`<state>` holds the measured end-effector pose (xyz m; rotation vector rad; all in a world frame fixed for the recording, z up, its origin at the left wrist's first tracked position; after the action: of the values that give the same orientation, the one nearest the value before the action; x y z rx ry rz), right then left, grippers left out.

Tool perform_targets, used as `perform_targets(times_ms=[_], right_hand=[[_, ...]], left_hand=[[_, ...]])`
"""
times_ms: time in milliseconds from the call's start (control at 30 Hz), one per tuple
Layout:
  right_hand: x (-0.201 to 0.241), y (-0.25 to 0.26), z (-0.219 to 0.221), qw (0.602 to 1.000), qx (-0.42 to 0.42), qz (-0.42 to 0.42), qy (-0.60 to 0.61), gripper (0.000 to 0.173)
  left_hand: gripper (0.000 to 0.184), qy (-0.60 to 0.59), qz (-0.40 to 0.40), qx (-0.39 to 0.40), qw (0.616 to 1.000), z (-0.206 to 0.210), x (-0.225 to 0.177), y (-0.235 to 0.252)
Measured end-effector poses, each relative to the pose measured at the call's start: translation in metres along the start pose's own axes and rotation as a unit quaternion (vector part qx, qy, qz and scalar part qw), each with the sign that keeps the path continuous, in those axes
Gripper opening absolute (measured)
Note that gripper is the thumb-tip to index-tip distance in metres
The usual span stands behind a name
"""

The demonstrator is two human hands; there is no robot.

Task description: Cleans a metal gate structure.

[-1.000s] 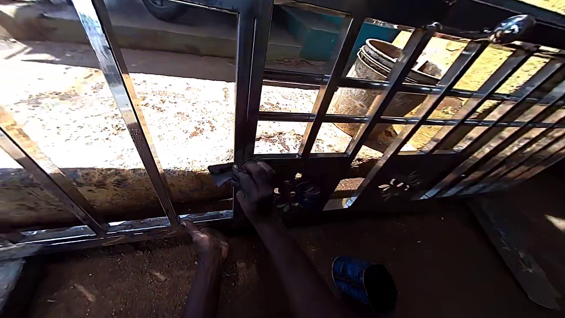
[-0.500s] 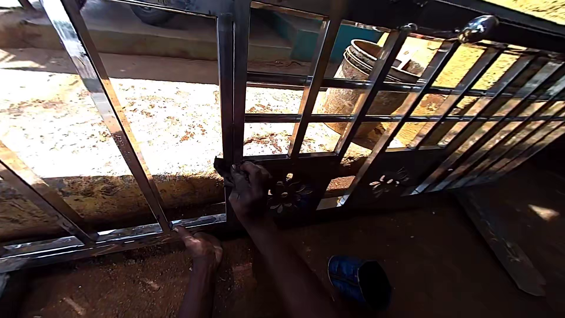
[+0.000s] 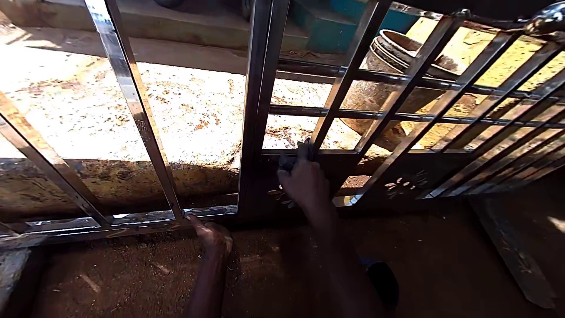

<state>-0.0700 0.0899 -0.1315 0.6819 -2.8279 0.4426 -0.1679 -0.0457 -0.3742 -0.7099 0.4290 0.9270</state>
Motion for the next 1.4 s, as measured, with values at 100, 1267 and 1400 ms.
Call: perform_targets(times_ms=[100, 1267, 1400], right_hand=[[-0.006, -0.008, 0.001, 0.999, 0.014, 0.029, -0.016, 0.093], [0.039, 0.028, -0.163, 0.925, -0.369, -0.039, 0.08, 0.038], [-0.008, 0.032, -0.043, 0.893, -0.444, -0.072, 0.015, 0.027]], left_hand=[[0.091, 0.009, 0.01, 0.015, 1.0, 0.003, -0.003, 0.004], [0.075, -0.006, 0.027, -0.023, 0.999, 0.004, 0.0, -0.004], [0.068, -0.03, 0.044, -0.036, 0.998, 0.001, 0.004, 0.004]])
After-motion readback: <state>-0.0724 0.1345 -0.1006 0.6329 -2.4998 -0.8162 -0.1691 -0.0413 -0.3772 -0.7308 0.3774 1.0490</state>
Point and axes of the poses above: each hand's wrist, its own y-axis towards the middle knuckle, its own z-axis out of the palm, x = y × z, the point moved 2 cm from there along y, towards the middle knuckle, and after that the axes turned 11 degrees about x, right-handed, at the moved point
